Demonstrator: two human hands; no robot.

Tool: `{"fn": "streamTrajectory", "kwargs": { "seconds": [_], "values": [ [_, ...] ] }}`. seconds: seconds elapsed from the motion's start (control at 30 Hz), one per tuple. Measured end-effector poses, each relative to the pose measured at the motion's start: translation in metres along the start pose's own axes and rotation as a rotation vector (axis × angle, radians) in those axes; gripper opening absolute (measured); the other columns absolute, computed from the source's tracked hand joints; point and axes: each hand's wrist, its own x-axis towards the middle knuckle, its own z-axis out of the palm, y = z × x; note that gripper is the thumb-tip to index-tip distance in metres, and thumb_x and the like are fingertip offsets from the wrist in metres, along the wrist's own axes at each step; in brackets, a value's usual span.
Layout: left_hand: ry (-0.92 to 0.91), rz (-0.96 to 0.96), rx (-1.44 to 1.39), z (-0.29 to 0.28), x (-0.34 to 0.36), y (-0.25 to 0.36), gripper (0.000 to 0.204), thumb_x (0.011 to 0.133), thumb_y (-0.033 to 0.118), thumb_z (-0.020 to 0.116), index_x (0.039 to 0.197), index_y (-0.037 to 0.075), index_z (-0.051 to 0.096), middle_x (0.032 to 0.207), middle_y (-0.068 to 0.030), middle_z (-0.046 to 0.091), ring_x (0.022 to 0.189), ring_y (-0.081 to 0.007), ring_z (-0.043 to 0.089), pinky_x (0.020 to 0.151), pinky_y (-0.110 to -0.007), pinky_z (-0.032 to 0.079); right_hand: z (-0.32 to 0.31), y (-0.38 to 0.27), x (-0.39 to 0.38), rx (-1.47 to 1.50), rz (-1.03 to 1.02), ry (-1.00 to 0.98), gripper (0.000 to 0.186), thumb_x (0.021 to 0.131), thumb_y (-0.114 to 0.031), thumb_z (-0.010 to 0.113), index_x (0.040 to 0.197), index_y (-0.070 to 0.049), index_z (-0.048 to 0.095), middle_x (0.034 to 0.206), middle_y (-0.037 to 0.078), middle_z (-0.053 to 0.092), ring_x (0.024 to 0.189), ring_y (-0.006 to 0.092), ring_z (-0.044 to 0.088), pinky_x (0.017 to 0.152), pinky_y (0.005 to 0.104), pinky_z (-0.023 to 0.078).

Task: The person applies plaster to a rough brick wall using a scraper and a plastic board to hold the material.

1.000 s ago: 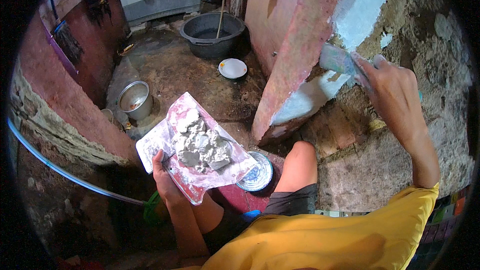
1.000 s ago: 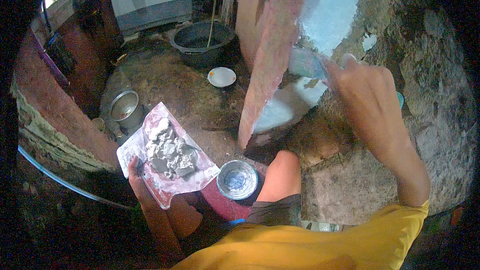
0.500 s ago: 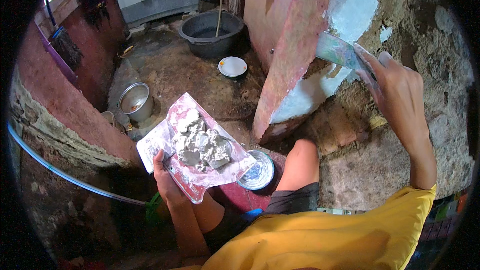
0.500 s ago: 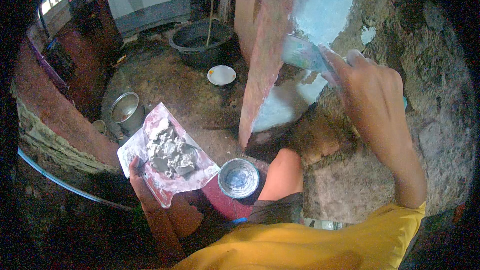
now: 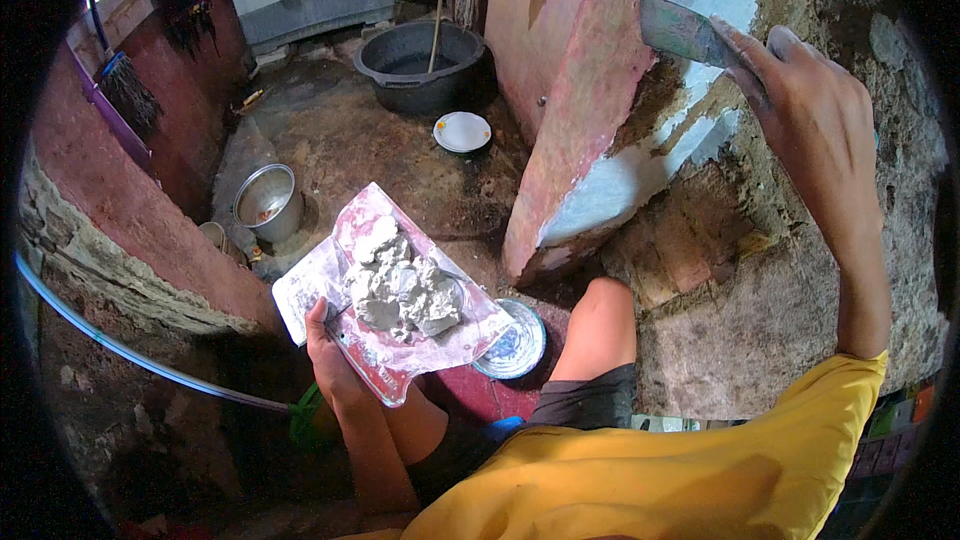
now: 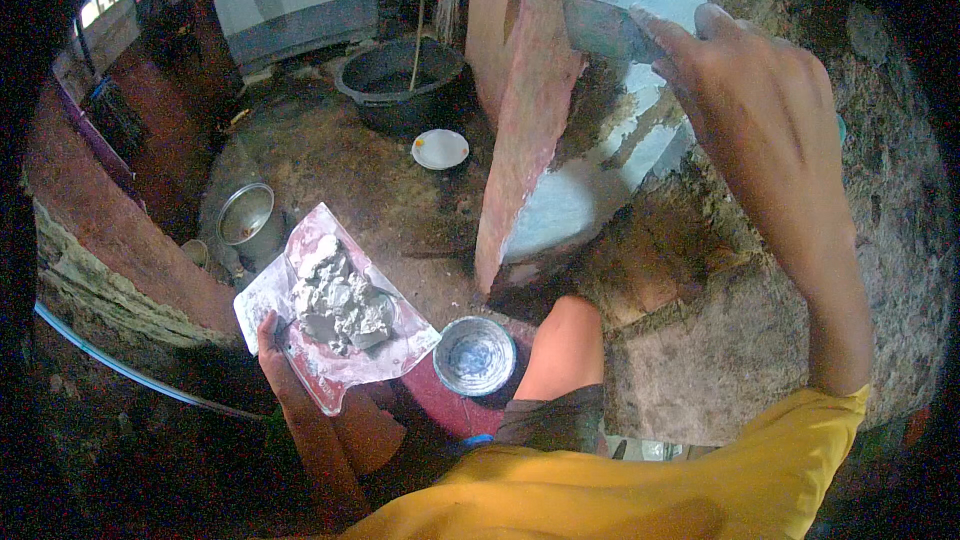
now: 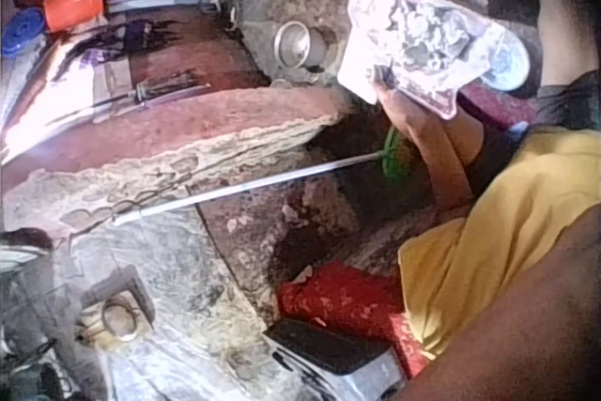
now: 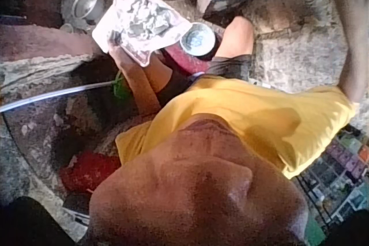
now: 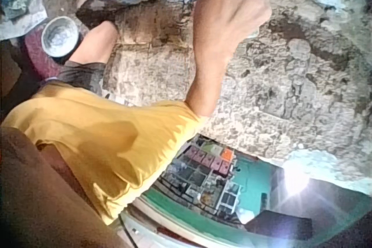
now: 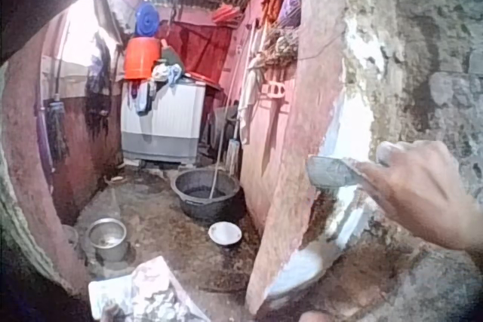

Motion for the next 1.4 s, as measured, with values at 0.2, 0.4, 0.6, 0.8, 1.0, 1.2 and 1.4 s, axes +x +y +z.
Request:
{"fn": "streamTrajectory", "kwargs": {
  "seconds": [0.2,0.4,0.6,0.8,1.0,1.2,1.4],
  "values": [
    [0.078,0.056,0.029,-0.01,0.003,-0.001,0.043,0.09,0.03,0.047,0.117,-0.002,0.05,0.108,-0.0162,0.06,0.093,-0.0294,0.063,0.085,-0.041,0.051,0.006,0.013,0.0,-0.012,0.057,0.0,0.035,0.086,-0.019,0.06,0.121,-0.015,0.057,0.085,0.01,0.057,0.073,0.0282,0.06,0.062,0.0374,0.048],
    [0.062,0.057,0.009,-0.021,0.006,-0.001,0.047,0.091,0.027,0.043,0.126,-0.005,0.042,0.116,-0.0201,0.056,0.104,-0.0326,0.059,0.094,-0.045,0.047,0.007,0.029,-0.004,-0.043,0.003,0.232,0.034,0.083,-0.021,0.062,0.117,-0.017,0.059,0.085,0.01,0.061,0.073,0.0286,0.061,0.063,0.0377,0.05],
    [0.069,0.019,-0.005,-0.015,0.005,-0.001,0.047,0.089,0.031,0.048,0.122,-0.002,0.047,0.112,-0.0163,0.059,0.098,-0.0306,0.061,0.088,-0.043,0.049,0.009,0.001,-0.005,0.05,0.103,-0.023,0.032,0.083,-0.021,0.061,0.115,-0.016,0.06,0.083,0.01,0.061,0.073,0.029,0.062,0.061,0.0388,0.05],
    [0.078,0.08,0.031,-0.017,0.005,-0.003,0.048,0.09,0.033,0.046,0.123,-0.002,0.046,0.114,-0.016,0.059,0.099,-0.0317,0.06,0.09,-0.045,0.048,0.003,0.014,-0.005,-0.047,0.079,0.15,0.032,0.083,-0.021,0.061,0.114,-0.015,0.06,0.083,0.011,0.061,0.071,0.0296,0.062,0.058,0.0393,0.05],
    [0.063,0.012,-0.005,-0.017,0.006,-0.002,0.048,0.089,0.033,0.046,0.122,-0.002,0.047,0.114,-0.0166,0.058,0.101,-0.0321,0.06,0.091,-0.046,0.047,0.005,0.005,-0.006,0.032,0.107,0.018,0.032,0.082,-0.019,0.062,0.114,-0.015,0.061,0.083,0.011,0.061,0.071,0.0302,0.062,0.058,0.0392,0.05],
    [0.055,0.016,0.003,-0.017,0.005,-0.001,0.048,0.09,0.033,0.045,0.123,-0.002,0.047,0.114,-0.0174,0.058,0.101,-0.0323,0.06,0.092,-0.045,0.047,0.006,0.005,-0.004,0.014,0.076,0.086,0.032,0.081,-0.018,0.062,0.113,-0.014,0.061,0.081,0.011,0.06,0.068,0.0303,0.062,0.058,0.0388,0.05],
    [0.018,0.017,-0.001,-0.022,0.007,-0.002,0.047,0.09,0.033,0.045,0.122,-0.002,0.047,0.115,-0.0176,0.058,0.102,-0.032,0.06,0.092,-0.045,0.047,0.001,0.011,-0.001,0.023,0.066,0.168,0.031,0.08,-0.017,0.063,0.111,-0.014,0.062,0.08,0.011,0.06,0.067,0.0307,0.061,0.057,0.0392,0.049]
  ]
}}
